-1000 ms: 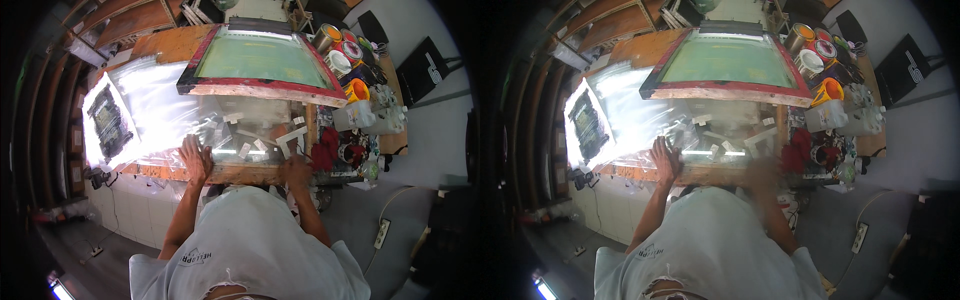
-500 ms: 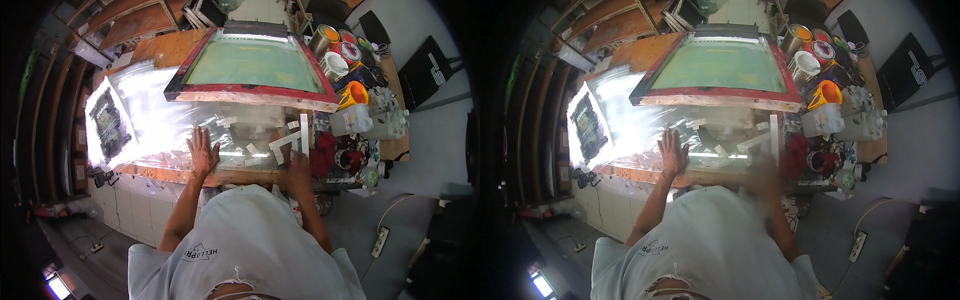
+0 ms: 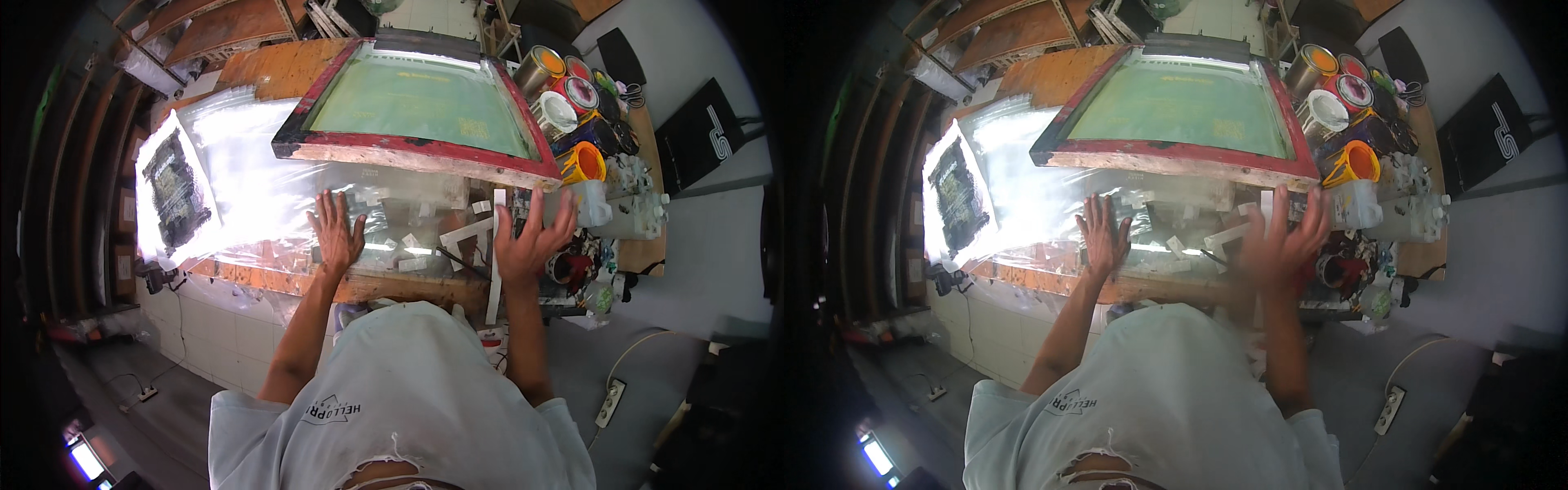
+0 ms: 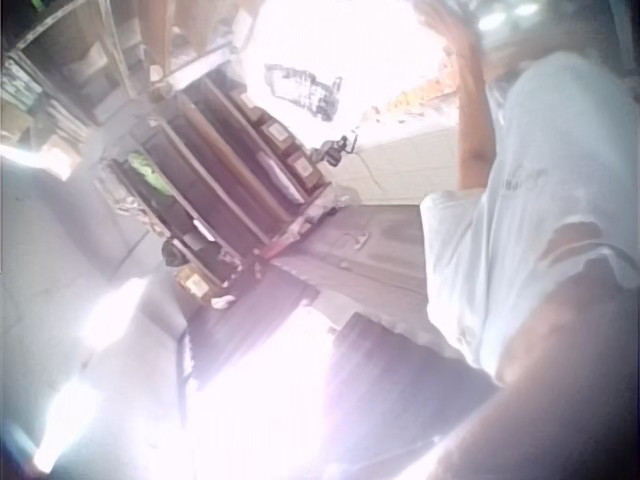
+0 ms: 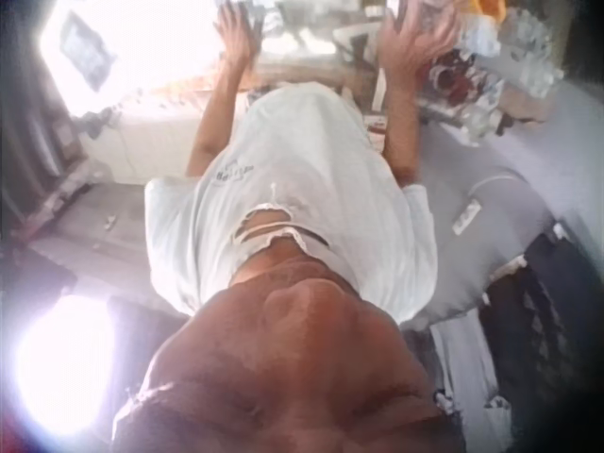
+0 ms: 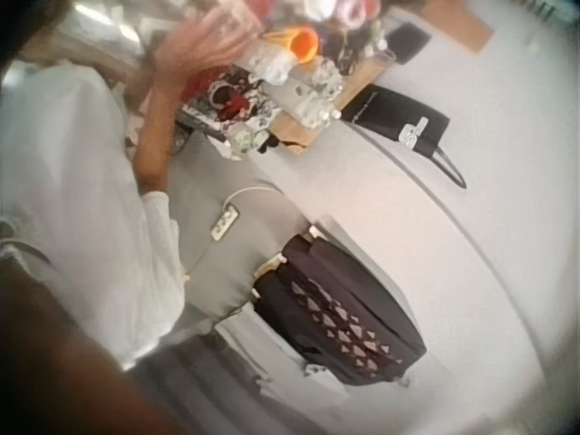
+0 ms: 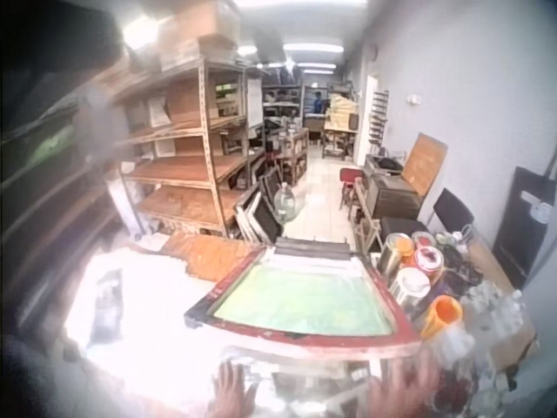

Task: The person applies tape to a workbench, positions a clear plastic bag on the surface, and raises and lowers a screen printing frame.

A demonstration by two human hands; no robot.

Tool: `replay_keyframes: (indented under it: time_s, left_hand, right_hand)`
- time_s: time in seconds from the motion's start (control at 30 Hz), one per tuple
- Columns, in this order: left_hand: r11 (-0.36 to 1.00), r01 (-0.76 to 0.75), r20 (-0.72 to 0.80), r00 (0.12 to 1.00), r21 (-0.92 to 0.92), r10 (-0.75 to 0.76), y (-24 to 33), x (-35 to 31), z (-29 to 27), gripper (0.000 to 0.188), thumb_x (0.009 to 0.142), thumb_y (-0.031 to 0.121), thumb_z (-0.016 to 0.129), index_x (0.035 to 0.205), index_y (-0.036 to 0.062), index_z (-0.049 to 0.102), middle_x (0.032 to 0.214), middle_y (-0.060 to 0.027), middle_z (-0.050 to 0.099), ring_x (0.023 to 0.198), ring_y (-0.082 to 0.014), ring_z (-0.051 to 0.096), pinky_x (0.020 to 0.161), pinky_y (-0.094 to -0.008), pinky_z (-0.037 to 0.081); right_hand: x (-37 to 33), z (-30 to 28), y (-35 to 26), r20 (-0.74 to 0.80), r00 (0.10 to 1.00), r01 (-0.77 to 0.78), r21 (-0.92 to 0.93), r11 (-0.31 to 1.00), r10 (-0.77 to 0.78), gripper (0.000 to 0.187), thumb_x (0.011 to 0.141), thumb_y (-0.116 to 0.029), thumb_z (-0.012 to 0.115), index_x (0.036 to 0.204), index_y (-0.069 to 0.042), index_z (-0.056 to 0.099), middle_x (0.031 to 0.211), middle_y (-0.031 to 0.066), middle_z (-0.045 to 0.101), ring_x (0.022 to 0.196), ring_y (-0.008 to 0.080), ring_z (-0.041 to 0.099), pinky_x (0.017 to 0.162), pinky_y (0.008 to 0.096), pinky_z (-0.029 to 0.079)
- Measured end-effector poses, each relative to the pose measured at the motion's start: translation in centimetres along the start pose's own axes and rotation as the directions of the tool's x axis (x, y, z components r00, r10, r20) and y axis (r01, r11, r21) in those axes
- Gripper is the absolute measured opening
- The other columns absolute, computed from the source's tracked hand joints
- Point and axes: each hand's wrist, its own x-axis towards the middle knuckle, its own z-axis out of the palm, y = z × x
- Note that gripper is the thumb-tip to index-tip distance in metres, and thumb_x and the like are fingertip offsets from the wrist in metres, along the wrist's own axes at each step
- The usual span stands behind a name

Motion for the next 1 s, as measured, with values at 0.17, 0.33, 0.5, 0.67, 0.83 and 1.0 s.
replay_keyframes:
  time_s: [0.17, 0.33, 0.5, 0.67, 0.83, 1.0]
  left_hand:
    - [0.995, -0.094, 0.038, 0.995, -0.015, 0.095, 1.4, 2.6, 0.4, 0.077, 0.102, 0.046, 0.058, 0.159, -0.0004, 0.035, 0.169, -0.0276, 0.022, 0.158, -0.0444, 0.014, 0.123, -0.0693, 0.007]
    - [0.991, -0.129, 0.111, 0.985, -0.049, 0.133, 3.2, 5.4, 1.0, 0.079, 0.1, 0.046, 0.062, 0.159, 0.0005, 0.036, 0.169, -0.0274, 0.021, 0.159, -0.0433, 0.013, 0.124, -0.068, 0.008]
    - [0.98, -0.193, 0.149, 0.969, -0.048, 0.198, 5.6, 8.4, 2.5, 0.08, 0.101, 0.048, 0.06, 0.16, 0.0012, 0.033, 0.17, -0.0266, 0.018, 0.16, -0.0426, 0.01, 0.125, -0.0668, 0.007]
    - [0.956, -0.277, 0.118, 0.95, -0.099, 0.288, 9.6, 10.6, 4.9, 0.077, 0.102, 0.047, 0.059, 0.16, 0.0027, 0.034, 0.17, -0.0271, 0.018, 0.16, -0.0431, 0.01, 0.125, -0.0667, 0.008]
    - [0.934, -0.323, 0.072, 0.939, -0.151, 0.336, 12.0, 11.1, 6.6, 0.075, 0.102, 0.043, 0.061, 0.16, 0.0035, 0.035, 0.169, -0.027, 0.021, 0.159, -0.0433, 0.013, 0.125, -0.0668, 0.009]
    - [0.95, -0.27, 0.028, 0.96, -0.154, 0.278, 11.7, 9.6, 5.4, 0.073, 0.101, 0.039, 0.063, 0.159, 0.0048, 0.037, 0.168, -0.026, 0.023, 0.159, -0.0435, 0.015, 0.124, -0.0688, 0.006]
  right_hand:
    - [5.2, 3.2, 2.8, 0.22, 0.949, 0.233, -0.003, 0.973, -0.226, 0.054, 0.086, -0.009, 0.072, 0.139, -0.012, 0.063, 0.146, 0.0177, 0.055, 0.138, 0.0363, 0.049, 0.114, 0.0574, 0.038]
    - [6.8, 4.3, 4.5, 0.178, 0.929, 0.311, 0.098, 0.945, -0.324, 0.058, 0.083, 0.0, 0.069, 0.14, -0.013, 0.062, 0.136, 0.0114, 0.063, 0.124, 0.0281, 0.062, 0.111, 0.0532, 0.042]
    - [14.0, 4.1, 4.5, 0.184, 0.923, 0.327, 0.087, 0.941, -0.338, 0.06, 0.081, -0.009, 0.074, 0.14, -0.015, 0.062, 0.13, 0.007, 0.065, 0.121, 0.0278, 0.06, 0.113, 0.0528, 0.037]
    - [20.2, 5.1, 6.3, 0.163, 0.908, 0.363, 0.16, 0.918, -0.387, 0.062, 0.08, -0.021, 0.08, 0.14, -0.018, 0.063, 0.125, 0.0057, 0.067, 0.122, 0.0298, 0.058, 0.116, 0.049, 0.033]
    - [22.9, 5.5, 5.6, 0.152, 0.917, 0.344, 0.168, 0.924, -0.37, 0.057, 0.079, -0.036, 0.087, 0.125, -0.008, 0.07, 0.113, 0.01, 0.071, 0.105, 0.0279, 0.067, 0.096, 0.0432, 0.048]
    - [24.3, 6.4, 4.8, -0.043, 0.922, 0.386, 0.198, 0.901, -0.386, 0.068, 0.065, -0.053, 0.093, 0.105, 0.0, 0.074, 0.086, 0.0112, 0.071, 0.076, 0.0259, 0.066, 0.067, 0.0364, 0.048]
